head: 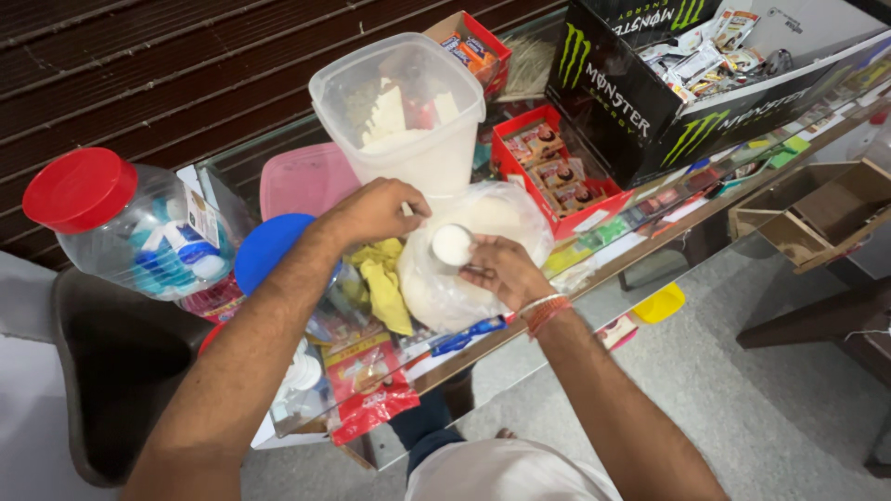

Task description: The person scoops white powder from a large plastic container using a metal cup and pours it into a clear plastic bag. The person repeats this scooping and pouring action multiple times to fill the bag.

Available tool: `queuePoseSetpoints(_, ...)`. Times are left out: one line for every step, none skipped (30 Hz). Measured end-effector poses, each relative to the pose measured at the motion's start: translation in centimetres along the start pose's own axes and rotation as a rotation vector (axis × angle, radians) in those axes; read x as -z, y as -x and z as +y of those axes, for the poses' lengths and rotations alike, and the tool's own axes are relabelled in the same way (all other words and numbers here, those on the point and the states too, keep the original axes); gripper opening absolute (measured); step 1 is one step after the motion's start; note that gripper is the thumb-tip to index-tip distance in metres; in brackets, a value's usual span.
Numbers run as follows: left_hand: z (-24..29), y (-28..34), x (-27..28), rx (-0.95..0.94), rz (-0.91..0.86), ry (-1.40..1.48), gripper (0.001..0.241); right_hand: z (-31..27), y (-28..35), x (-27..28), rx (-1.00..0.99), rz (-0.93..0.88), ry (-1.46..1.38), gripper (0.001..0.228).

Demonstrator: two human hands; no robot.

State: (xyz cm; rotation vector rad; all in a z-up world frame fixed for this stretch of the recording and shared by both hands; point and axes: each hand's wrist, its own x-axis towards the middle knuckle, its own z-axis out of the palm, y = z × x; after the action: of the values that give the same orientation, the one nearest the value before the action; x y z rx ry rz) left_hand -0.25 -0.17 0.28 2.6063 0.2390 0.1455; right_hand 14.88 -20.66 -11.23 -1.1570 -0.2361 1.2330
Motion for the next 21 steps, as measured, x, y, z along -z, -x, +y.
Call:
queuePoseSetpoints(0.1, 0.0, 0.0, 0.008, 0.000, -0.006, 0.023, -0.2, 0.3, -0.1, 0.016, 0.010, -0.004, 0.035)
queuePoseSetpoints(0.2, 0.0, 0.0, 0.017, 0.000, -0.011, 0.023, -0.4, 0.6, -0.3, 0.032, 0.020, -0.008, 0.036)
queuePoseSetpoints(0.3, 0.0, 0.1, 0.011, 0.002, -0.014, 0.022, -0.7, 1.0, -0.4, 0.044, 0.015, 0.002, 0.036)
queuePoseSetpoints(0.5, 0.0, 0.2, 0.005, 0.004, -0.017, 0.021, -1.3, 1.5, -0.5, 0.055, 0.011, 0.011, 0.037)
queuePoseSetpoints(0.7, 0.0, 0.3, 0.001, 0.004, -0.019, 0.020, -1.8, 2.0, -0.6, 0.066, 0.006, 0.020, 0.037)
queuePoseSetpoints(0.9, 0.0, 0.4, 0.018, -0.005, -0.025, 0.020, -2.5, 2.4, -0.7, 0.073, 0.001, 0.021, 0.036)
queuePoseSetpoints(1.0, 0.0, 0.4, 0.033, -0.014, -0.031, 0.020, -3.2, 2.8, -0.8, 0.082, -0.002, 0.023, 0.034)
queuePoseSetpoints(1.1, 0.0, 0.3, 0.047, -0.023, -0.037, 0.020, -3.9, 3.2, -1.0, 0.091, -0.006, 0.025, 0.032)
queuePoseSetpoints(1.1, 0.0, 0.3, 0.058, -0.027, -0.047, 0.021, -4.7, 3.5, -1.2, 0.088, -0.006, 0.015, 0.030)
queuePoseSetpoints(1.1, 0.0, 0.3, 0.069, -0.032, -0.057, 0.021, -5.6, 3.7, -1.5, 0.085, -0.006, 0.006, 0.028)
queuePoseSetpoints(1.1, 0.0, 0.3, 0.081, -0.035, -0.068, 0.021, -6.6, 4.0, -1.8, 0.081, -0.007, -0.003, 0.026)
queuePoseSetpoints(1.0, 0.1, 0.3, 0.071, -0.031, -0.065, 0.022, -7.5, 4.4, -2.2, 0.099, -0.011, 0.022, 0.026)
queuePoseSetpoints(1.0, 0.0, 0.3, 0.061, -0.026, -0.061, 0.022, -8.6, 4.7, -2.6, 0.118, -0.015, 0.049, 0.027)
queuePoseSetpoints(0.9, 0.0, 0.2, 0.051, -0.022, -0.058, 0.022, -9.6, 5.0, -3.0, 0.136, -0.019, 0.075, 0.027)
queuePoseSetpoints(0.8, 0.0, 0.2, 0.041, -0.022, -0.058, 0.022, -10.6, 5.2, -3.4, 0.151, -0.023, 0.088, 0.028)
queuePoseSetpoints(0.7, 0.0, 0.1, 0.032, -0.021, -0.057, 0.021, -11.7, 5.5, -3.8, 0.166, -0.027, 0.102, 0.030)
queuePoseSetpoints(0.6, -0.1, 0.1, 0.024, -0.021, -0.058, 0.021, -12.7, 5.5, -4.3, 0.180, -0.032, 0.115, 0.032)
queuePoseSetpoints(0.5, -0.2, 0.0, 0.031, -0.029, -0.079, 0.021, -13.8, 5.5, -4.8, 0.202, -0.029, 0.108, 0.033)
queuePoseSetpoints(0.4, -0.3, -0.1, 0.038, -0.036, -0.100, 0.021, -15.0, 5.4, -5.3, 0.222, -0.026, 0.102, 0.035)
queuePoseSetpoints(0.4, -0.3, -0.1, 0.045, -0.044, -0.121, 0.021, -16.1, 5.2, -5.9, 0.243, -0.024, 0.095, 0.036)
queuePoseSetpoints(0.4, -0.3, -0.2, 0.052, -0.047, -0.121, 0.021, -17.0, 4.9, -6.4, 0.262, -0.017, 0.114, 0.036)
